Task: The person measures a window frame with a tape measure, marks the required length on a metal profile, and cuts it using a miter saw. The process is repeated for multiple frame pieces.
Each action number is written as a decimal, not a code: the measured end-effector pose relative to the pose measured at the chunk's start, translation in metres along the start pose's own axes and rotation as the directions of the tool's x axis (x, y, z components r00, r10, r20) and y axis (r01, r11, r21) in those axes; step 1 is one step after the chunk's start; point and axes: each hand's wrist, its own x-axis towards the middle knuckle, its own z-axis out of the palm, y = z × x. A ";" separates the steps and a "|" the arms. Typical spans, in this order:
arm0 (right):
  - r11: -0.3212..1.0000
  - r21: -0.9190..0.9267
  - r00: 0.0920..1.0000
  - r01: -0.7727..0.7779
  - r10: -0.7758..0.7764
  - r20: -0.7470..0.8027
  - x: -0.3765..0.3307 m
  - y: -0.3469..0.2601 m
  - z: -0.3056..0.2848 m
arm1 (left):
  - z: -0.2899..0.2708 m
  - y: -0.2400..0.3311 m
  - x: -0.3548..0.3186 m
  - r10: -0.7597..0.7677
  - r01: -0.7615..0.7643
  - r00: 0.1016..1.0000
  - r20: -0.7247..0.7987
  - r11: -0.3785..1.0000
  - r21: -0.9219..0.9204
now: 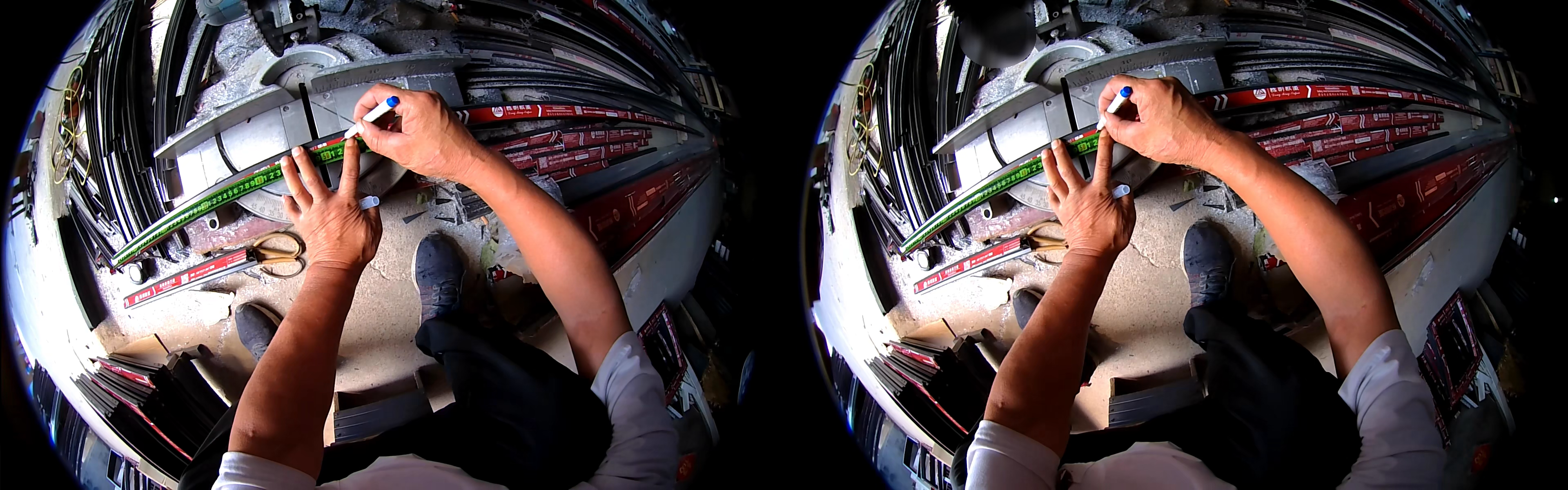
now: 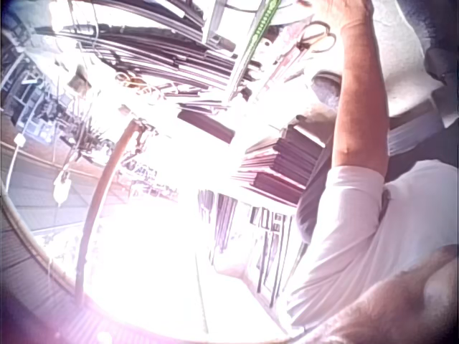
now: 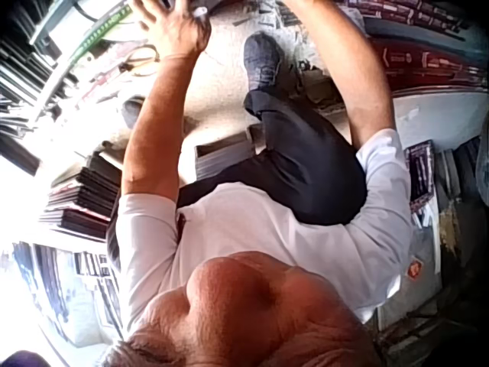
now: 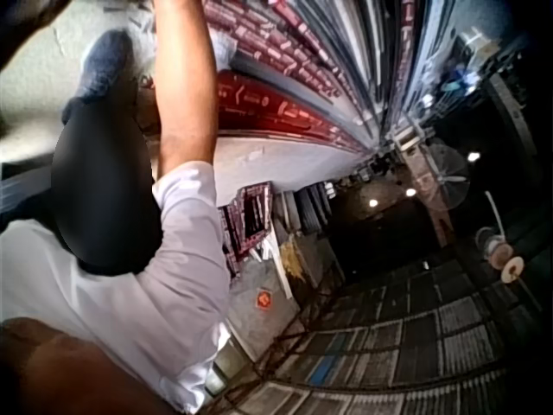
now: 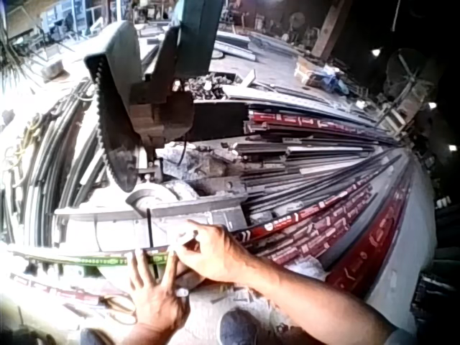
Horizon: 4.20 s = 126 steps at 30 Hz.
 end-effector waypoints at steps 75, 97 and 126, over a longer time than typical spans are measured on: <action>0.993 0.110 0.991 0.036 -0.021 -0.135 -0.004 0.002 0.001 | -0.001 0.003 0.002 -0.007 0.007 1.000 0.011 1.000 -0.014; 0.974 0.193 0.978 -0.118 0.148 -0.147 -0.095 -0.026 0.017 | -0.001 0.001 0.003 -0.011 0.011 1.000 0.016 1.000 -0.020; 0.181 0.836 0.572 -0.518 0.800 0.181 -0.195 0.067 0.094 | 0.000 0.005 0.005 -0.009 0.009 1.000 -0.008 1.000 0.014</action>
